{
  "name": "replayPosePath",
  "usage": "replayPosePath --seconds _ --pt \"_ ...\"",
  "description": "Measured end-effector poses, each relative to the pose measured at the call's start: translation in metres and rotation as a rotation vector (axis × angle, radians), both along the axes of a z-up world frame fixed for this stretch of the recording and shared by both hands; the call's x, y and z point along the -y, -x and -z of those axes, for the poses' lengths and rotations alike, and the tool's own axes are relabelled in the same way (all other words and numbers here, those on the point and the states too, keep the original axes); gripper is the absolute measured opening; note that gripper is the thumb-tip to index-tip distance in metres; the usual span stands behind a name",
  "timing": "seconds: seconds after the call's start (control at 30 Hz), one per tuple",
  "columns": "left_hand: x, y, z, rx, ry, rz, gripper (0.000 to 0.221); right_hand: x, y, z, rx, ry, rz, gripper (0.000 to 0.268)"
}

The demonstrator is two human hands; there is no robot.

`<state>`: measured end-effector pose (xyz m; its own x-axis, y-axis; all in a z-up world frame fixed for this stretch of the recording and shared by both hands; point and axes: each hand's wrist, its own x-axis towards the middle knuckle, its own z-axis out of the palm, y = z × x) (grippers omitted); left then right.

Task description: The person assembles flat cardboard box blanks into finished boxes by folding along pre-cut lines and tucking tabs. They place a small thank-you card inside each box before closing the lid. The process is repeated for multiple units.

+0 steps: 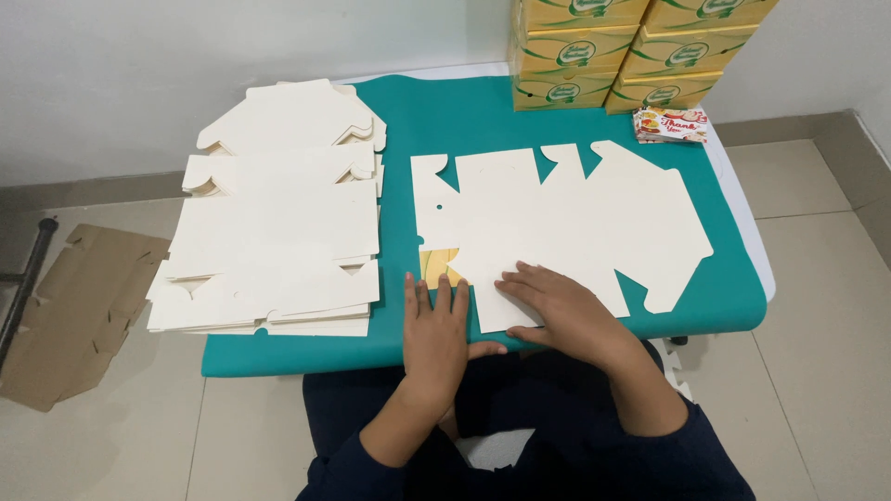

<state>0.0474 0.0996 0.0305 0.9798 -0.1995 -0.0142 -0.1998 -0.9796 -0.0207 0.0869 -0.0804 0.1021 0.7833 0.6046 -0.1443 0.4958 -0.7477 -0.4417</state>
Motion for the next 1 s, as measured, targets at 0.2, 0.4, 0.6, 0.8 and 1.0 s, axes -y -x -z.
replayPosePath --seconds 0.2,0.4,0.6,0.8,1.0 --pt "-0.003 -0.002 0.003 0.135 0.008 0.026 0.106 0.003 -0.026 0.035 0.513 -0.149 0.112 0.025" --pt "0.002 -0.003 0.023 0.153 0.036 0.005 0.111 -0.008 -0.049 0.084 0.818 -0.056 0.507 0.047" --pt "0.009 -0.012 0.047 0.200 -0.173 -0.020 0.122 -0.023 -0.037 0.092 0.882 -0.127 0.245 0.019" --pt "0.010 -0.007 0.049 0.206 -0.194 -0.031 0.122 -0.014 -0.010 0.126 0.654 -0.269 0.073 0.029" --pt "0.008 -0.008 0.045 0.154 -0.217 -0.026 0.119 0.020 0.001 0.100 0.735 -0.260 0.369 0.024"
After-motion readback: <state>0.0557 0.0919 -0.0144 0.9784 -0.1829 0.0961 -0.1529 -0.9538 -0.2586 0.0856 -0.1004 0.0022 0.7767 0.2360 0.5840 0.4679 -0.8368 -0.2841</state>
